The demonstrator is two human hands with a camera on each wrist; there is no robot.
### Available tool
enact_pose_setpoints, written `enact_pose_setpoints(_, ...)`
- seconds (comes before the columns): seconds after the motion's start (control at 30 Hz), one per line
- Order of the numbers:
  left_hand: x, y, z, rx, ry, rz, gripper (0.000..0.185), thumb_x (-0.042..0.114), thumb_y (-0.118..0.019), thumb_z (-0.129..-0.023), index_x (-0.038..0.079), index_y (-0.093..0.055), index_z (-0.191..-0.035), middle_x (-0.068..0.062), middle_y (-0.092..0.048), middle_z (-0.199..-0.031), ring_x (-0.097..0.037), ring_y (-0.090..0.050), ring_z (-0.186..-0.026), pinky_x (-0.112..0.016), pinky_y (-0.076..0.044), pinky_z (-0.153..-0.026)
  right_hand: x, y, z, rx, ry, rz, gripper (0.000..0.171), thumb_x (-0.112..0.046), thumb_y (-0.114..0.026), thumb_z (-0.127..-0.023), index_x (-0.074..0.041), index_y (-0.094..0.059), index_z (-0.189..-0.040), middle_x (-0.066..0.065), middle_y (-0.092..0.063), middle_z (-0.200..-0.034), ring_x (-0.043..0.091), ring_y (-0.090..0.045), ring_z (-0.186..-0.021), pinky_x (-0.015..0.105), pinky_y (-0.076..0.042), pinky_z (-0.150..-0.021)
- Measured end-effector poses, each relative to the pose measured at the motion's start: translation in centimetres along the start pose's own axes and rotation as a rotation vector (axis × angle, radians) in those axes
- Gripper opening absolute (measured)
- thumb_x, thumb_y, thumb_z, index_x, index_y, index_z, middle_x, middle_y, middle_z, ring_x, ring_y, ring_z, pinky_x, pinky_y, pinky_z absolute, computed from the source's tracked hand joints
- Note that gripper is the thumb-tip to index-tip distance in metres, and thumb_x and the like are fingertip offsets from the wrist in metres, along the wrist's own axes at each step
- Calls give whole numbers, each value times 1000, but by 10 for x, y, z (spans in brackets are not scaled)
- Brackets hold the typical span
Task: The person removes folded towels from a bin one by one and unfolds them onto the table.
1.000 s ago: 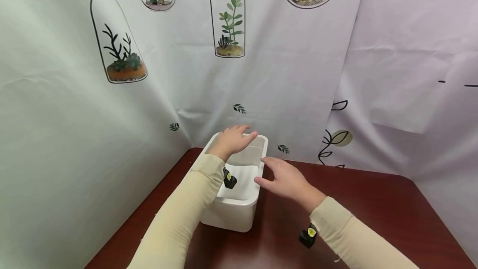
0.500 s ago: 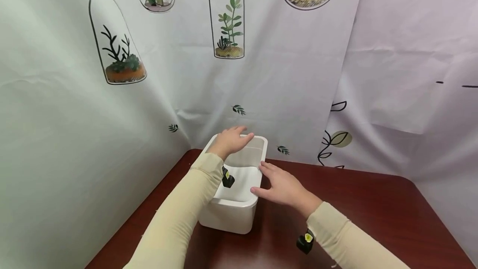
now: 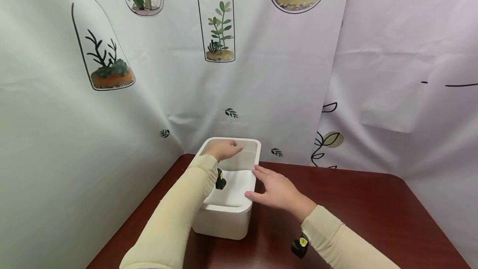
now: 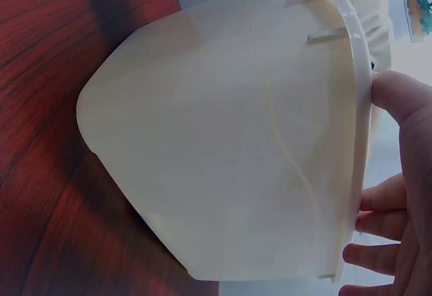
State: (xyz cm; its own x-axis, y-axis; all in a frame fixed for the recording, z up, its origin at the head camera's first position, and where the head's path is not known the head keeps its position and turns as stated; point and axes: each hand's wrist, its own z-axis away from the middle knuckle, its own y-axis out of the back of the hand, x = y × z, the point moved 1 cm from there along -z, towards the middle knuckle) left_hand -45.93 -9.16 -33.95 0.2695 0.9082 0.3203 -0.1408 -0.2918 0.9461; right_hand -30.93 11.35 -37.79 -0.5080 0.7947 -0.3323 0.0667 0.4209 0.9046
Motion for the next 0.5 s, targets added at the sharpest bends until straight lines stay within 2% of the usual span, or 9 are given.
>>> enact_pose_setpoints(0.1,-5,-5,-7,-18,-13,42,61,51,-45,-103,6,-56,-142,-14,-61,-137,-29,-65,-110,-45,-53,-94,0,1,0,8,2,2,84,-65,-61,-89,-9,-50,-149,8,-44,-156,30,-46,-141,52,-43,-108)
enact_pose_setpoints(0.23,-15,-12,-20,-34,-36,50,58,51,-50,-102,5,-62,-134,-14,-65,-129,-29,-66,-99,-41,-55,-81,0,1,0,14,8,7,83,-65,-61,-89,-8,-50,-149,8,-45,-156,29,-47,-140,51,-43,-108)
enact_pose_setpoints(0.37,-25,-23,-33,-94,23,108,59,52,-54,-100,7,-59,-138,-12,-63,-133,-29,-66,-94,-38,-56,-68,0,0,0,11,20,16,83,-65,-60,-89,-7,-51,-148,9,-46,-155,30,-47,-140,52,-43,-108)
enact_pose_setpoints(0.5,-27,-33,-38,-137,67,132,65,53,-56,-99,7,-54,-144,-13,-57,-143,-27,-64,-99,-39,-57,-69,0,0,0,7,20,25,83,-66,-59,-90,-7,-51,-148,10,-46,-155,30,-48,-139,52,-43,-109)
